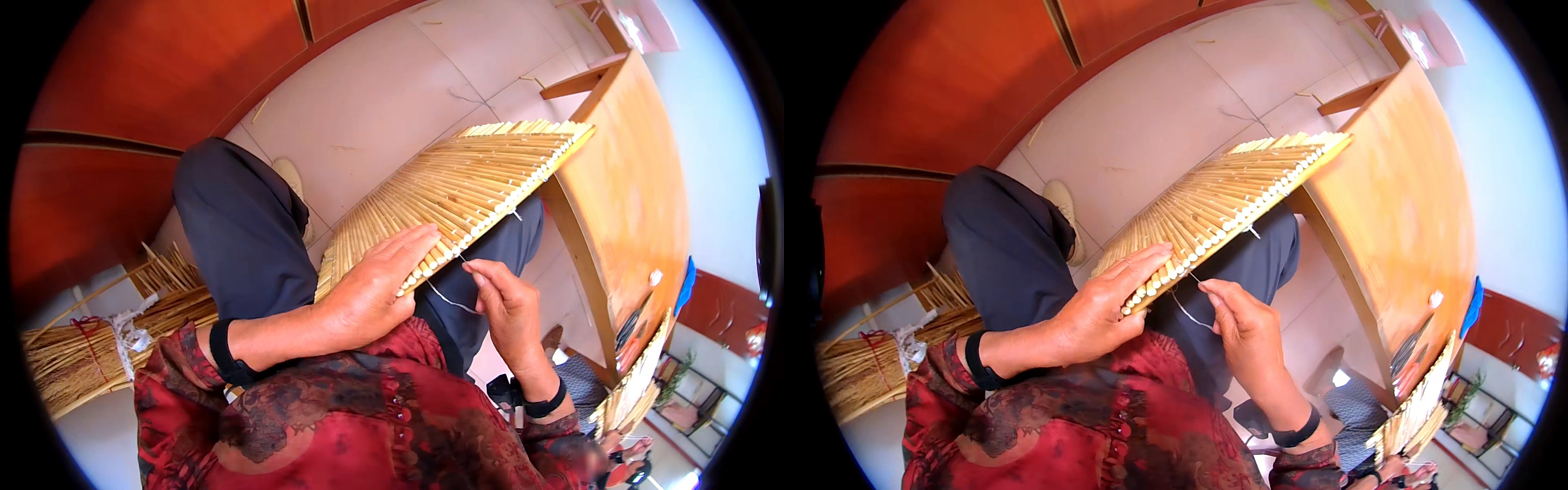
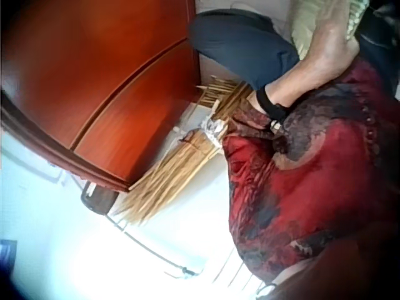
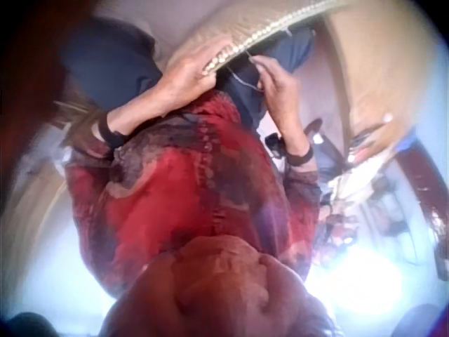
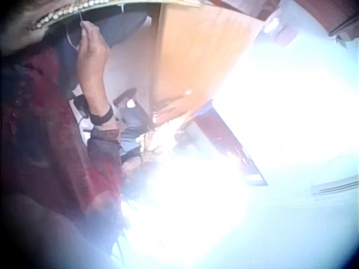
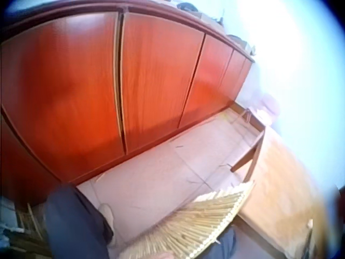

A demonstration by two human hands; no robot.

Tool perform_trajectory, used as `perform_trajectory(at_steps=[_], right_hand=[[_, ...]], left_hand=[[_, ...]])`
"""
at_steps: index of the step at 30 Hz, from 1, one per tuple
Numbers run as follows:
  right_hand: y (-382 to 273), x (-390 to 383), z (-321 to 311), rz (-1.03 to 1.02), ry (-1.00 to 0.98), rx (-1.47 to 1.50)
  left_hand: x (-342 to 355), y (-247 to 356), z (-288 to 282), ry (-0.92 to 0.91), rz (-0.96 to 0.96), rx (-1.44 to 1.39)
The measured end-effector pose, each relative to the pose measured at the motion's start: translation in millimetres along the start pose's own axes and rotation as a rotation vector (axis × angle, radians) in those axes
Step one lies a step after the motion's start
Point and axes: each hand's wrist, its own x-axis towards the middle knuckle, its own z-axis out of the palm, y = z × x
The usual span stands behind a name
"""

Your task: The person weaves a bamboo mat by hand using a needle and thread, pulling the thread through the reeds to bind them together.

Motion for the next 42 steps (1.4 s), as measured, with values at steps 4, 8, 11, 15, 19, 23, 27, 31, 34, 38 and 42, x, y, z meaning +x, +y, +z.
perform_trajectory(at_steps=[4, 8, 11, 15, 19, 23, 27, 31, 34, 38, 42], right_hand=[[3, 3, -1, 0.028, 0.028, 0.029], [-2, 7, -11, 0.024, -0.008, -0.037], [-2, 8, -14, -0.002, -0.024, -0.077], [0, 10, -13, -0.079, -0.023, -0.126], [0, 12, -11, -0.16, -0.01, -0.186], [1, 12, -7, -0.196, 0.007, -0.181], [1, 14, -5, -0.202, 0.023, -0.17], [2, 15, -4, -0.218, 0.035, -0.163], [3, 15, -3, -0.209, 0.045, -0.151], [3, 16, -3, -0.223, 0.047, -0.149], [3, 17, -2, -0.229, 0.046, -0.147]], left_hand=[[5, -1, -3, -0.024, -0.093, -0.091], [9, 3, -8, -0.098, -0.16, -0.111], [9, 2, -10, -0.118, -0.116, -0.066], [10, 4, -14, -0.158, -0.148, -0.097], [11, 4, -16, -0.152, -0.124, -0.099], [11, 4, -17, -0.158, -0.11, -0.098], [12, 5, -18, -0.172, -0.093, -0.1], [12, 7, -18, -0.184, -0.107, -0.102], [12, 8, -17, -0.192, -0.123, -0.086], [13, 8, -18, -0.196, -0.119, -0.081], [13, 7, -18, -0.189, -0.113, -0.078]])
